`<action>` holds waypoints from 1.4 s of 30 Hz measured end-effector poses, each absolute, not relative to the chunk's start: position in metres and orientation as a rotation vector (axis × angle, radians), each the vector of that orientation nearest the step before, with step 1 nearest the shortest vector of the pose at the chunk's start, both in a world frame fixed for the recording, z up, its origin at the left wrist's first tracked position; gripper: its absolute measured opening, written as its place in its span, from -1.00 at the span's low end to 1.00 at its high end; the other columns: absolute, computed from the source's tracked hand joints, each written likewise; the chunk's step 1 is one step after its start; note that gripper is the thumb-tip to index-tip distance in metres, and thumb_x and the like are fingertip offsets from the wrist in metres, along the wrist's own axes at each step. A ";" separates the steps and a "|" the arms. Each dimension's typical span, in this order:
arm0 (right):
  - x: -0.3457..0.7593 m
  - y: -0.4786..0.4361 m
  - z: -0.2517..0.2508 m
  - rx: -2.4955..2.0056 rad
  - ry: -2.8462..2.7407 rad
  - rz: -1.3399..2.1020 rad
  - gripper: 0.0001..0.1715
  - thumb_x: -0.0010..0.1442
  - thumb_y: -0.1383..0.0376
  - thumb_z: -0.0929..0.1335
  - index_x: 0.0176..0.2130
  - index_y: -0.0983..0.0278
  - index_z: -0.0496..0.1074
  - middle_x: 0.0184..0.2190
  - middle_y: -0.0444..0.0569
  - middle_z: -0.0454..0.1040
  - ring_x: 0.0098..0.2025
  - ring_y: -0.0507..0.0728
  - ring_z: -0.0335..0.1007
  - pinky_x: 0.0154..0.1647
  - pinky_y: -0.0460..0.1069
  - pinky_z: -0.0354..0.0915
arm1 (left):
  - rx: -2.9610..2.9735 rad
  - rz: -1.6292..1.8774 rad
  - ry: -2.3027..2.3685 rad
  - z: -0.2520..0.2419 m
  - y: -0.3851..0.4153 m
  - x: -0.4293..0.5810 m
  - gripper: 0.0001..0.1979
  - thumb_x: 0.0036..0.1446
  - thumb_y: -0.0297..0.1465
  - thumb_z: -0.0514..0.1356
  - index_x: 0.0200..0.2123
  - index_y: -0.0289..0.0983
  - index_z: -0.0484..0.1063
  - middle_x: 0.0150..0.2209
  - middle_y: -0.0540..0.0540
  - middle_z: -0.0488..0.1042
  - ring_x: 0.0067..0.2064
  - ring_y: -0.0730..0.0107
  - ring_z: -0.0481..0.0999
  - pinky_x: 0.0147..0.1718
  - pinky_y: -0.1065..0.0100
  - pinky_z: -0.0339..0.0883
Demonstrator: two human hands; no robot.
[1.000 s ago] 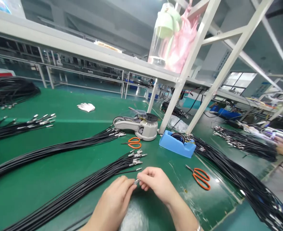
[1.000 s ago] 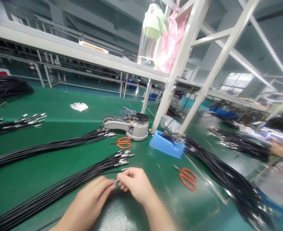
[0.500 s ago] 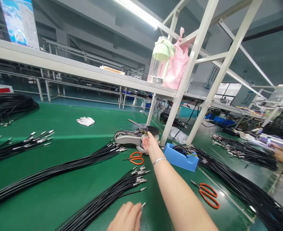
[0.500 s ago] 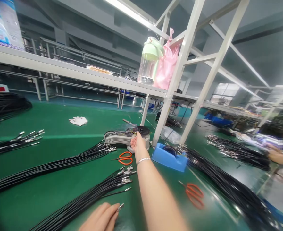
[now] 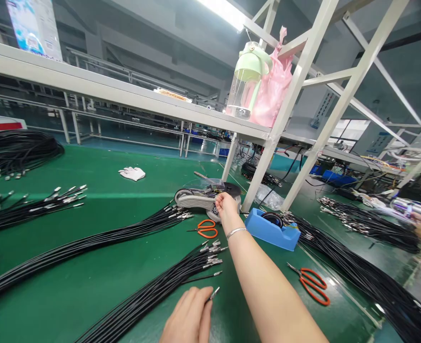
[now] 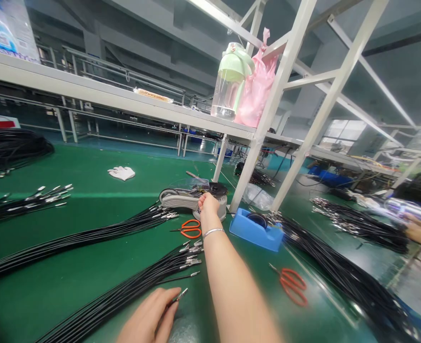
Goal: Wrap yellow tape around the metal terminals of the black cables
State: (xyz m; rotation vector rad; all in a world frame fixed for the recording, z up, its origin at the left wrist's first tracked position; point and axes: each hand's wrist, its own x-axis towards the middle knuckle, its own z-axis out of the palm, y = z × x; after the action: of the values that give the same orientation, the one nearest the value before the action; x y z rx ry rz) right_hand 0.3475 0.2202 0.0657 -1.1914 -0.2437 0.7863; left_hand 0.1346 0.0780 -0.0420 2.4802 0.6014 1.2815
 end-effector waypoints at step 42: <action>0.251 -0.055 0.005 -1.451 -0.953 0.643 -0.80 0.22 0.27 0.28 -0.37 0.27 0.45 -0.20 0.02 0.49 -0.21 0.11 0.44 -0.22 -0.04 0.35 | 1.886 0.803 0.787 0.009 0.044 0.137 -0.92 0.06 -0.39 0.17 -0.34 -0.23 0.43 -0.38 0.03 0.53 -0.33 0.42 0.52 -0.28 0.39 0.39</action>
State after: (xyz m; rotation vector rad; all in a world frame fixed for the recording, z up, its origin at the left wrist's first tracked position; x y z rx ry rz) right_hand 0.2513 -0.0555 0.0048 -1.4511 -0.9528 0.6435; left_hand 0.1375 0.0445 0.0094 1.8864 0.7868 0.8031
